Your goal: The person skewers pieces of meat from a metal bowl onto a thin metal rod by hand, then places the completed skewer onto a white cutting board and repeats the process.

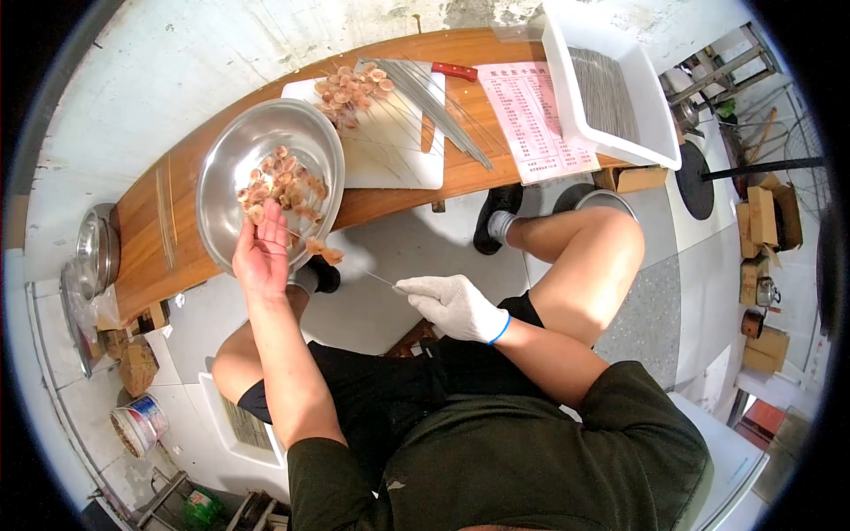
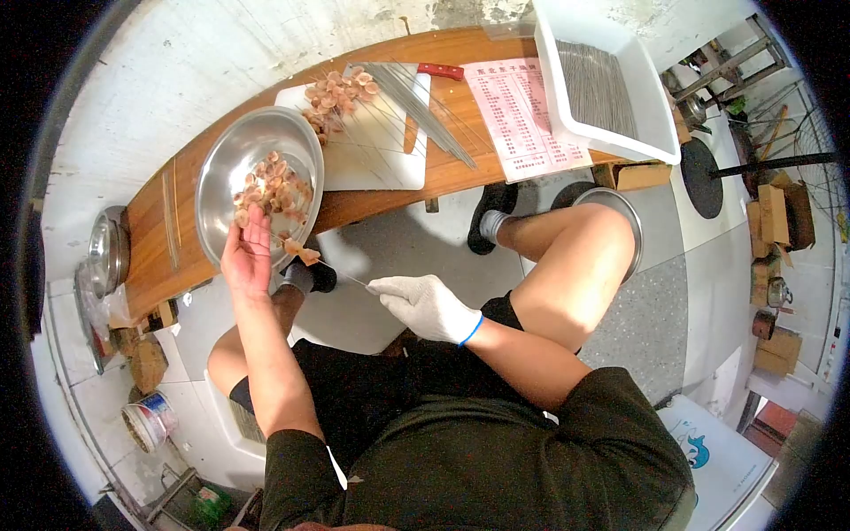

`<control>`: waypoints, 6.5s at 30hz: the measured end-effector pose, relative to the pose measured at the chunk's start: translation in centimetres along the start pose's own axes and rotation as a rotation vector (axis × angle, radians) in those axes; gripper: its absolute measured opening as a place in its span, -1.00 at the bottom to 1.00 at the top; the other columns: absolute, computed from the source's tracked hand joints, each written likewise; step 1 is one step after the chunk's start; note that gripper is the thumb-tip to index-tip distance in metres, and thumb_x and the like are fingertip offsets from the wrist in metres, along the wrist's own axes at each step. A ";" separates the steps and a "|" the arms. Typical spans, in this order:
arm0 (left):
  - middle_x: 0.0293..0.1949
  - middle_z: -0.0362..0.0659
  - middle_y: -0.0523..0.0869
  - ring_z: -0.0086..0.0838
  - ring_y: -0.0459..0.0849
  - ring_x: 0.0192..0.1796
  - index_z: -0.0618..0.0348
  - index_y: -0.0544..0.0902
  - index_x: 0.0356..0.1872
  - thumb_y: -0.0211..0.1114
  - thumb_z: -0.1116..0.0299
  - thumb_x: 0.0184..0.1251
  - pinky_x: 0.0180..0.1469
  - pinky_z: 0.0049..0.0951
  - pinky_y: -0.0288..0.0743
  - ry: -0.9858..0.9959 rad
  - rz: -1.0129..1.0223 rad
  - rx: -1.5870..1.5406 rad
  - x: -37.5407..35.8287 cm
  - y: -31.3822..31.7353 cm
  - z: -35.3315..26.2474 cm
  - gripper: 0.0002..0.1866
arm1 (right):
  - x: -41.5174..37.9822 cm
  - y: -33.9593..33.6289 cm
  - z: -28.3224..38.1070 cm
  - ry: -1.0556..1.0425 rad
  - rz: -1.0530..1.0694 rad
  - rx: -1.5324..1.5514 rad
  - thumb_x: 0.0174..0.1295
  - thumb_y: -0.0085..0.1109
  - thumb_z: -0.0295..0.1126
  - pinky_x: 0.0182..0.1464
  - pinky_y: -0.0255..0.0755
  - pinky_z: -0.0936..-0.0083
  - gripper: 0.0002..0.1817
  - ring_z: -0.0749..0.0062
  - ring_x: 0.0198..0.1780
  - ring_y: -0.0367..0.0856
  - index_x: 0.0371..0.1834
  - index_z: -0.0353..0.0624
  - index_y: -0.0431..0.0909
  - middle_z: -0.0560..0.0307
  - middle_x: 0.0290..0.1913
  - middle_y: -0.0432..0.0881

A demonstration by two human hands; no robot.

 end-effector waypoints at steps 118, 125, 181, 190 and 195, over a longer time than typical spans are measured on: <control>0.10 0.07 0.65 -0.29 0.68 0.14 0.39 0.43 0.20 0.01 0.38 0.56 0.21 -0.30 0.58 0.082 -0.038 -0.058 -1.0 1.5 0.0 -0.66 | -0.5 -0.2 0.9 -0.043 -0.035 -0.062 0.34 0.09 -0.46 0.14 0.52 0.47 -0.68 0.24 0.07 0.70 0.11 -0.36 0.58 -0.18 0.01 0.70; 0.11 0.08 0.64 -0.29 0.67 0.15 0.43 0.43 0.19 0.02 0.37 0.56 0.24 -0.29 0.55 0.095 -0.067 -0.020 -1.3 1.7 0.1 -0.65 | -0.7 0.1 1.1 0.002 -0.015 -0.072 0.33 0.10 -0.47 0.13 0.52 0.48 -0.68 0.28 0.07 0.70 0.11 -0.35 0.58 -0.17 0.02 0.70; 0.08 0.04 0.66 -0.27 0.68 0.10 0.28 0.48 0.17 0.07 0.21 0.55 0.19 -0.21 0.56 0.026 0.052 -0.084 -1.8 2.5 0.6 -0.63 | 0.2 -0.4 1.7 0.000 -0.029 -0.005 0.34 0.07 -0.48 0.18 0.49 0.49 -0.67 0.31 0.10 0.68 0.11 -0.38 0.58 -0.15 0.04 0.70; 0.05 0.01 0.68 -0.32 0.69 0.07 0.26 0.52 0.10 0.06 0.22 0.56 0.17 -0.27 0.56 0.084 0.027 0.000 -1.2 1.4 0.3 -0.68 | 0.1 -0.5 1.2 -0.019 -0.031 -0.036 0.33 0.08 -0.47 0.16 0.50 0.49 -0.68 0.32 0.08 0.69 0.09 -0.37 0.59 -0.15 0.02 0.71; -0.05 -0.07 0.71 -0.37 0.70 -0.03 0.19 0.59 -0.06 0.12 0.23 0.53 0.12 -0.31 0.57 0.108 -0.087 0.059 -2.4 2.3 0.5 -0.76 | -0.1 -0.5 1.3 -0.031 -0.040 -0.030 0.33 0.08 -0.47 0.16 0.50 0.49 -0.68 0.29 0.09 0.69 0.08 -0.37 0.59 -0.16 0.02 0.70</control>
Point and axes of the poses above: each hand's wrist, its own x-axis towards the middle knuckle, its own y-axis out of the palm, z = x × y, the point moved 9 cm from there along x, towards the middle knuckle
